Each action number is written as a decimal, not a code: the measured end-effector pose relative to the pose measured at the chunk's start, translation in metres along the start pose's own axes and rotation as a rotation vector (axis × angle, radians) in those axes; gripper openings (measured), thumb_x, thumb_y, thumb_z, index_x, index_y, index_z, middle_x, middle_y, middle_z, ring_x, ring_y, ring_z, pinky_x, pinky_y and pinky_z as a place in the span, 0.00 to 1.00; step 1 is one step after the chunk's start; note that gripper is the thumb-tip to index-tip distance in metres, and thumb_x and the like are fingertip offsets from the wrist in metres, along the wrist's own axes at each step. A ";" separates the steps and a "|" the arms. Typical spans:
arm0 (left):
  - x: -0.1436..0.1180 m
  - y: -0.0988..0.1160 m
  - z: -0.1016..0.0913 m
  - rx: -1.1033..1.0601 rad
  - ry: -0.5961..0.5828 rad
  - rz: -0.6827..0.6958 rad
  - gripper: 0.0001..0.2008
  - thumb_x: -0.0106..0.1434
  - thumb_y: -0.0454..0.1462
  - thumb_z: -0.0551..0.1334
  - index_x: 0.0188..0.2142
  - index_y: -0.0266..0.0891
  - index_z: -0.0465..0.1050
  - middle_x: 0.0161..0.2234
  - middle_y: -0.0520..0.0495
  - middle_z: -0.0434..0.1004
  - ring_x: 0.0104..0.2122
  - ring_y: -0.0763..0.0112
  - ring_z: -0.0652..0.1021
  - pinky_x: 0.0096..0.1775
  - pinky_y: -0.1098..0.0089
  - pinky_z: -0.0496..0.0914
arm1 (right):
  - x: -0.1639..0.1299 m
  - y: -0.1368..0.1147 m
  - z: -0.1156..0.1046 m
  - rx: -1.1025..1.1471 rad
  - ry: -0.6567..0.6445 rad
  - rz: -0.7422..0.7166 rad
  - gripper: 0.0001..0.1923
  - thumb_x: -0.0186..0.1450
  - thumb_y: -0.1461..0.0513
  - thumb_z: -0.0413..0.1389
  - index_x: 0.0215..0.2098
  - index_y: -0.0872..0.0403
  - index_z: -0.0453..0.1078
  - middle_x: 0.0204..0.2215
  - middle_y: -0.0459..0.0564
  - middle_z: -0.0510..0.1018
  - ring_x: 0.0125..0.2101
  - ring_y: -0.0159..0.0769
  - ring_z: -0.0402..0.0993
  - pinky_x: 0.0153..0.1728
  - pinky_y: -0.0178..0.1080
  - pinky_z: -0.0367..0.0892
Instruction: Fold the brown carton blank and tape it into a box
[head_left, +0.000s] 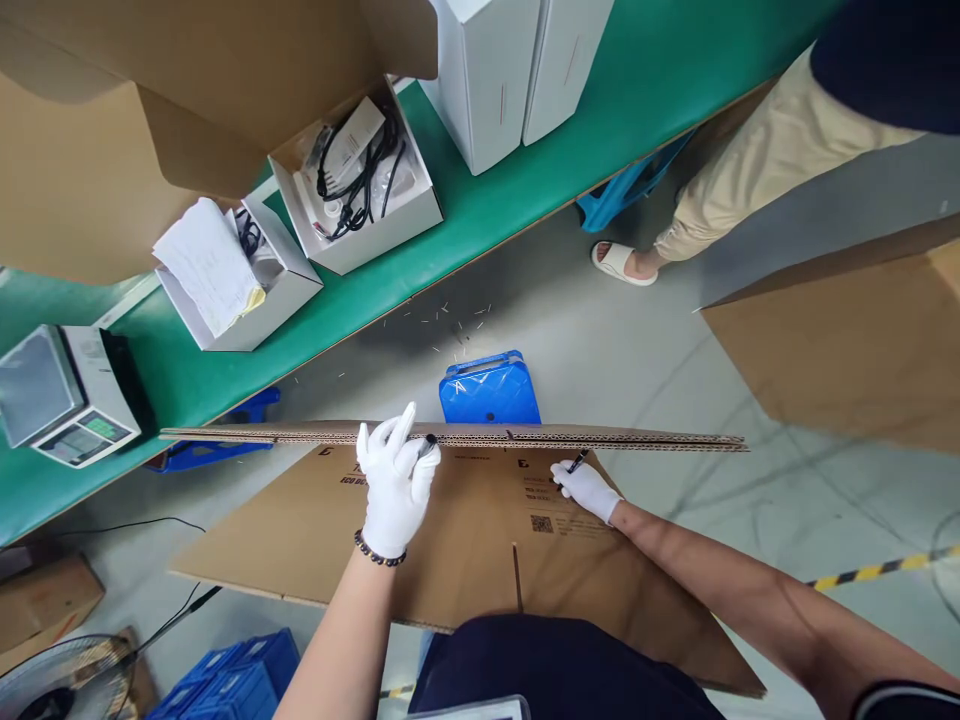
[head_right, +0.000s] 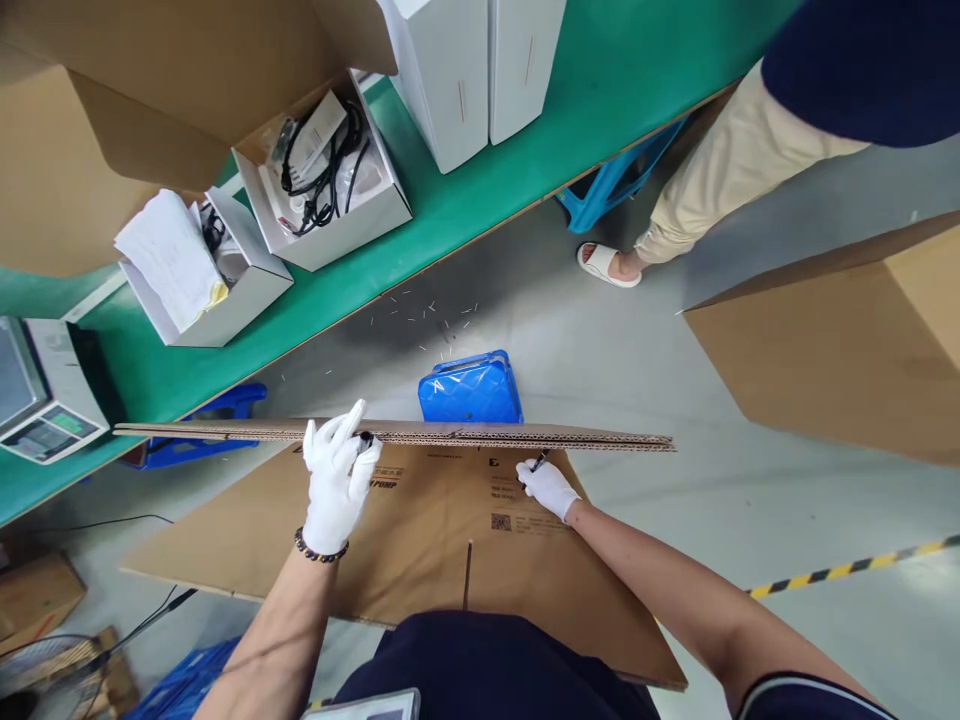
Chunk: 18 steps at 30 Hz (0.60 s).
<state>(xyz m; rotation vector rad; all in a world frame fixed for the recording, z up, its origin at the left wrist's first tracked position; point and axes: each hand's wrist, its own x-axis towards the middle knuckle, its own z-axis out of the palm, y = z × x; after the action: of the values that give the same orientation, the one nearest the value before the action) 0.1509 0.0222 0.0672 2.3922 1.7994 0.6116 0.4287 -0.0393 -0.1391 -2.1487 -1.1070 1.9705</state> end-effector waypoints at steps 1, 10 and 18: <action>-0.001 0.000 0.000 -0.003 -0.001 0.004 0.13 0.73 0.40 0.54 0.33 0.43 0.71 0.59 0.41 0.75 0.52 0.58 0.73 0.65 0.39 0.52 | 0.000 -0.001 0.000 -0.014 -0.015 0.006 0.19 0.77 0.55 0.54 0.29 0.57 0.67 0.23 0.42 0.69 0.24 0.29 0.67 0.31 0.34 0.68; -0.003 0.002 -0.003 -0.019 -0.018 -0.025 0.13 0.72 0.40 0.55 0.31 0.43 0.72 0.59 0.43 0.75 0.53 0.59 0.73 0.67 0.42 0.50 | -0.006 -0.003 0.000 -0.069 -0.055 0.057 0.21 0.77 0.53 0.52 0.29 0.56 0.66 0.22 0.41 0.67 0.23 0.30 0.66 0.31 0.35 0.67; -0.005 0.004 -0.004 -0.022 -0.004 0.000 0.13 0.72 0.39 0.55 0.31 0.43 0.71 0.58 0.42 0.76 0.53 0.59 0.73 0.67 0.41 0.50 | -0.004 0.001 0.003 -0.084 -0.004 0.063 0.22 0.76 0.53 0.54 0.27 0.56 0.66 0.21 0.41 0.68 0.24 0.31 0.67 0.35 0.37 0.69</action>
<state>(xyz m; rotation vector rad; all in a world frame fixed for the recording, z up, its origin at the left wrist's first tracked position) 0.1519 0.0158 0.0704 2.3774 1.7818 0.6231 0.4268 -0.0430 -0.1370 -2.2485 -1.1565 1.9891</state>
